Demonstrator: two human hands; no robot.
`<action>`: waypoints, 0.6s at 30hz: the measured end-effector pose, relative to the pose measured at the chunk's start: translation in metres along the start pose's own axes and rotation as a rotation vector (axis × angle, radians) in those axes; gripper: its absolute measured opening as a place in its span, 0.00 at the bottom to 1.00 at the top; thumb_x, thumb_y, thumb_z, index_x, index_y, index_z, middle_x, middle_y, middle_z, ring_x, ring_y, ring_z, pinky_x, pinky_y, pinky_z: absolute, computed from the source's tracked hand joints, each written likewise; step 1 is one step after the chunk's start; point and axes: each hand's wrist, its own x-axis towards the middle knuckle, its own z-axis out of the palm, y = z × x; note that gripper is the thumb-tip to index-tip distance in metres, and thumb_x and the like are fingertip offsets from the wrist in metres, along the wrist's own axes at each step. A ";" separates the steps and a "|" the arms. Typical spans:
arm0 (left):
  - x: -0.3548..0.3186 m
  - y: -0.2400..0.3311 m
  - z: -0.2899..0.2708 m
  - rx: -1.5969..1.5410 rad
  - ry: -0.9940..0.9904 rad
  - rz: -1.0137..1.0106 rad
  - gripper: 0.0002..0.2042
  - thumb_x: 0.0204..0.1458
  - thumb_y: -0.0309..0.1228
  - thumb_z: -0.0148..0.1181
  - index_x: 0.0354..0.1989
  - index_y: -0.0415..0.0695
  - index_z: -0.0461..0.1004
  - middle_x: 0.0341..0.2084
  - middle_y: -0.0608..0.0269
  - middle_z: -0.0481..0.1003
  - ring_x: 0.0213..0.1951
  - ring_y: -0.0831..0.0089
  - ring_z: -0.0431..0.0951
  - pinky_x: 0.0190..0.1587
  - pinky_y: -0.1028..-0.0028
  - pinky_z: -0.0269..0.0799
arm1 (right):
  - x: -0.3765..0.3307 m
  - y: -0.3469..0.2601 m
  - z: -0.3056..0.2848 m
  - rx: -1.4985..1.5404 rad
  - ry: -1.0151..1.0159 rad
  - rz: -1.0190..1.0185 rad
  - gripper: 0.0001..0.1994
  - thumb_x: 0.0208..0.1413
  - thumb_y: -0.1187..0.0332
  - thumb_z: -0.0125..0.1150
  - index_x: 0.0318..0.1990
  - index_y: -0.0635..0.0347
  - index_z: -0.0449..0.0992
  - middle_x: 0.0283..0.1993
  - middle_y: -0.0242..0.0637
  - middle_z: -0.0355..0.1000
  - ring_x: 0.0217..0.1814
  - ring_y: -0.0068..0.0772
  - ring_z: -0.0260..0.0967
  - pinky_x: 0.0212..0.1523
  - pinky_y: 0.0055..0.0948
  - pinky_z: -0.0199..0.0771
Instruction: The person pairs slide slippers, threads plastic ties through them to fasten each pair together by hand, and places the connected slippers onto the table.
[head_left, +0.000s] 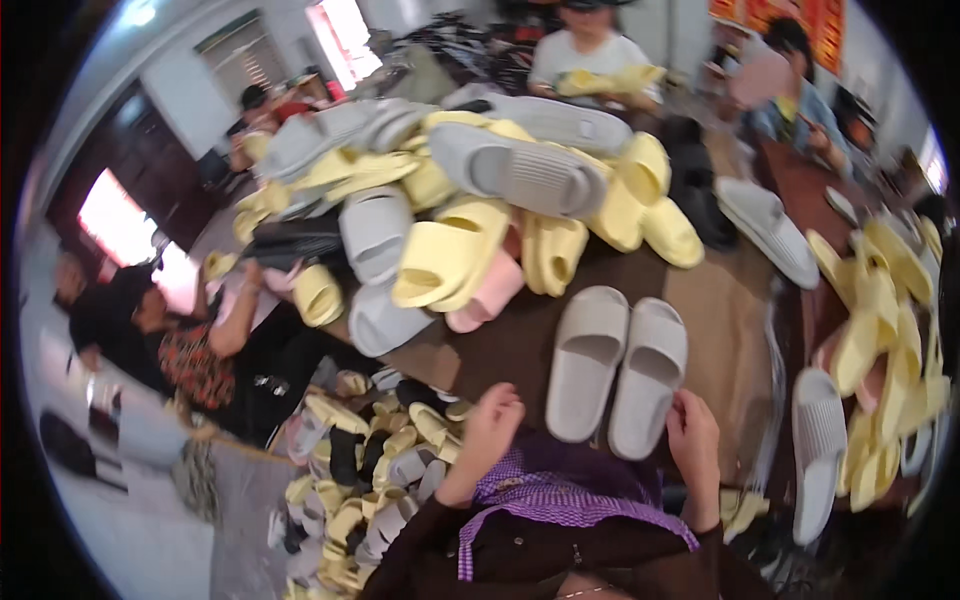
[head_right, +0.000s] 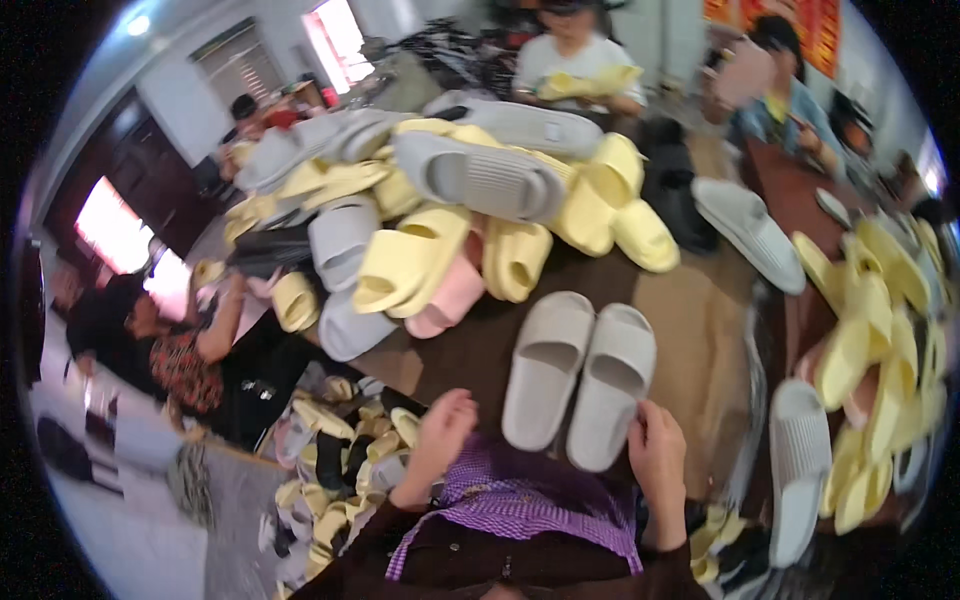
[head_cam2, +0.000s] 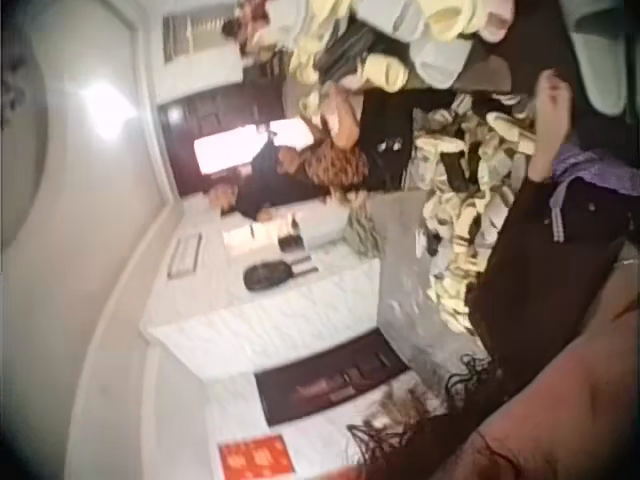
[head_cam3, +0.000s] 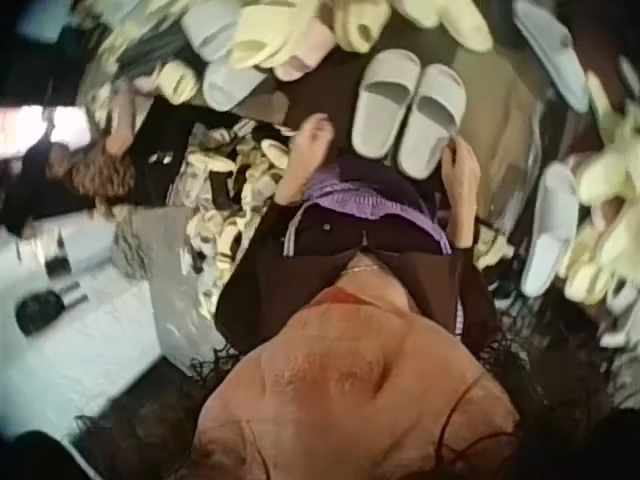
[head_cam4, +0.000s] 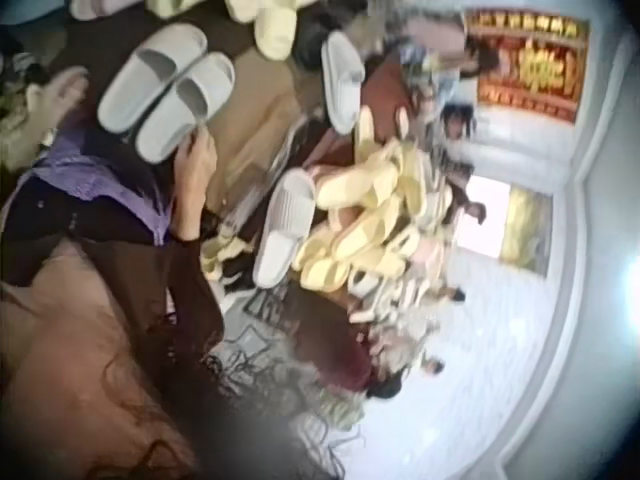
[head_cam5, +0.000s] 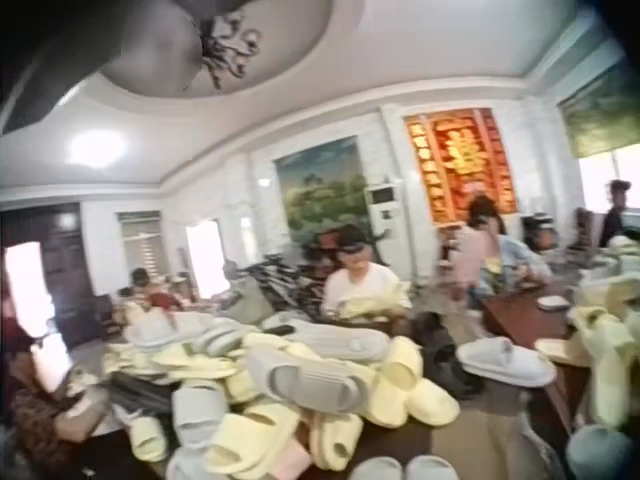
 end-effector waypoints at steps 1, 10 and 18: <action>0.001 -0.001 0.010 -0.033 -0.065 -0.057 0.20 0.55 0.33 0.54 0.53 0.35 0.64 0.36 0.58 0.74 0.34 0.76 0.74 0.37 0.78 0.71 | -0.001 0.002 0.001 0.018 -0.008 -0.038 0.11 0.49 0.76 0.57 0.42 0.66 0.71 0.32 0.45 0.71 0.33 0.44 0.70 0.35 0.33 0.70; 0.007 0.036 0.045 -0.278 -0.208 -0.331 0.28 0.54 0.33 0.54 0.59 0.29 0.54 0.31 0.58 0.72 0.28 0.77 0.73 0.25 0.79 0.69 | 0.007 0.011 0.009 0.077 -0.015 -0.027 0.15 0.48 0.78 0.55 0.46 0.66 0.69 0.38 0.43 0.69 0.34 0.36 0.67 0.36 0.29 0.68; 0.011 0.042 0.066 -0.330 -0.437 -0.437 0.18 0.49 0.34 0.59 0.41 0.34 0.65 0.25 0.60 0.71 0.21 0.78 0.70 0.18 0.79 0.66 | 0.002 0.050 0.023 0.602 0.003 0.200 0.20 0.48 0.80 0.51 0.53 0.66 0.65 0.48 0.40 0.66 0.43 0.30 0.67 0.43 0.27 0.67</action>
